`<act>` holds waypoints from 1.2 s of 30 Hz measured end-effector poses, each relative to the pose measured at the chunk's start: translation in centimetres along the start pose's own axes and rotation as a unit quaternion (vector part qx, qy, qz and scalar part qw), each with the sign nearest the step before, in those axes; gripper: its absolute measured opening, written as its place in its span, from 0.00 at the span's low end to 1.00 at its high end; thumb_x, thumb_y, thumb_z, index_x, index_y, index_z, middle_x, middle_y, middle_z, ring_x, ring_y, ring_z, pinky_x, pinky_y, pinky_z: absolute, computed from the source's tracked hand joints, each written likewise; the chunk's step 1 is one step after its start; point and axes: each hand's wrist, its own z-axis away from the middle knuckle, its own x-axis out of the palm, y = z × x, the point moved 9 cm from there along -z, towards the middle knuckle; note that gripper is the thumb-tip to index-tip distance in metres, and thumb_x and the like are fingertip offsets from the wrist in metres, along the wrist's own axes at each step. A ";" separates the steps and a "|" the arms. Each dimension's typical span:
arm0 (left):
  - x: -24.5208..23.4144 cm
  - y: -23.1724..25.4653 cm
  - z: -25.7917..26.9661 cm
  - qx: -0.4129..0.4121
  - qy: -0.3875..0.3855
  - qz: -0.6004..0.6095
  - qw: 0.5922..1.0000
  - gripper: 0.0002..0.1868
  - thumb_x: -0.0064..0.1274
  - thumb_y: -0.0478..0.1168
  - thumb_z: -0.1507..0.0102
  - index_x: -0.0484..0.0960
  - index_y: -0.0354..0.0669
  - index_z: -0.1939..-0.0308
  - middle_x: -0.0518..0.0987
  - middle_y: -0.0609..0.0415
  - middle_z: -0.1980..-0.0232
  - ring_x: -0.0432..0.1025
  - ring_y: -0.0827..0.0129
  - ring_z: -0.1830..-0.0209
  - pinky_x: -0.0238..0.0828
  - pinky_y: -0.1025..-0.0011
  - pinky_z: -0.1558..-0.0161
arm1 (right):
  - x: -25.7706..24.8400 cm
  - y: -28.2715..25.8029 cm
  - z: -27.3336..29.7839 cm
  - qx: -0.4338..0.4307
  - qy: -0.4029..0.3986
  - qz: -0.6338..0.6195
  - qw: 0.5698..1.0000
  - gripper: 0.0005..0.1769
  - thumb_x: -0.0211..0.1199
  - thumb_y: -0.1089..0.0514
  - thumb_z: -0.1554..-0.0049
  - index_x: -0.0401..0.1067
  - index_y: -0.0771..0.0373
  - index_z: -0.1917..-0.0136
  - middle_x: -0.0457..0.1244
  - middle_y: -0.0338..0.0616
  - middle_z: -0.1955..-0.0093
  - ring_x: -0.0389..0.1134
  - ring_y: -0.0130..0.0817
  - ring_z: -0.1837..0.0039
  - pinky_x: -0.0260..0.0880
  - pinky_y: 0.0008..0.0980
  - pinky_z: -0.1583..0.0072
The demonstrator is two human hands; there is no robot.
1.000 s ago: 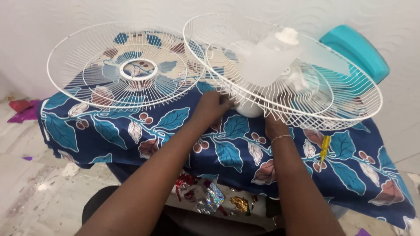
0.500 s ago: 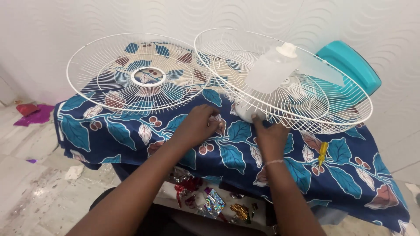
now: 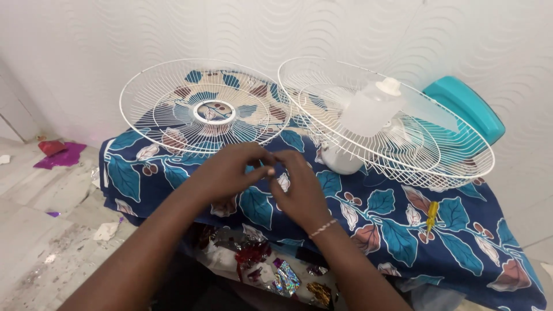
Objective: The person assembles an electric fan by hand. They place the fan blades onto the motor shaft, secure them with a plastic cap, and then attach the front wire cage to complete the assembly.
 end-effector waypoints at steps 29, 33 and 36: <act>-8.5 -9.6 1.8 -0.077 0.089 -0.321 0.940 0.10 0.58 0.52 0.37 0.88 0.55 0.59 0.86 0.57 0.58 0.76 0.62 0.46 0.62 0.54 0.35 | 7.7 2.3 -9.7 -0.062 -0.151 0.164 0.973 0.12 0.63 0.48 0.40 0.78 0.57 0.53 0.72 0.46 0.56 0.72 0.44 0.50 0.66 0.46 0.41; -13.2 -6.4 3.5 0.014 0.271 -0.318 0.908 0.17 0.62 0.52 0.38 0.85 0.51 0.49 0.82 0.55 0.44 0.67 0.56 0.33 0.50 0.46 0.27 | 6.1 0.6 -11.3 -0.075 -0.061 0.037 0.995 0.09 0.63 0.55 0.40 0.76 0.63 0.53 0.72 0.48 0.57 0.74 0.44 0.53 0.72 0.41 0.50; -15.7 -5.9 4.4 0.032 0.362 -0.305 0.880 0.33 0.60 0.57 0.35 0.73 0.46 0.31 0.66 0.42 0.26 0.55 0.48 0.22 0.41 0.42 0.24 | 5.6 0.1 -12.3 -0.043 -0.028 -0.075 0.996 0.08 0.59 0.58 0.38 0.76 0.64 0.52 0.73 0.46 0.55 0.76 0.36 0.51 0.74 0.34 0.49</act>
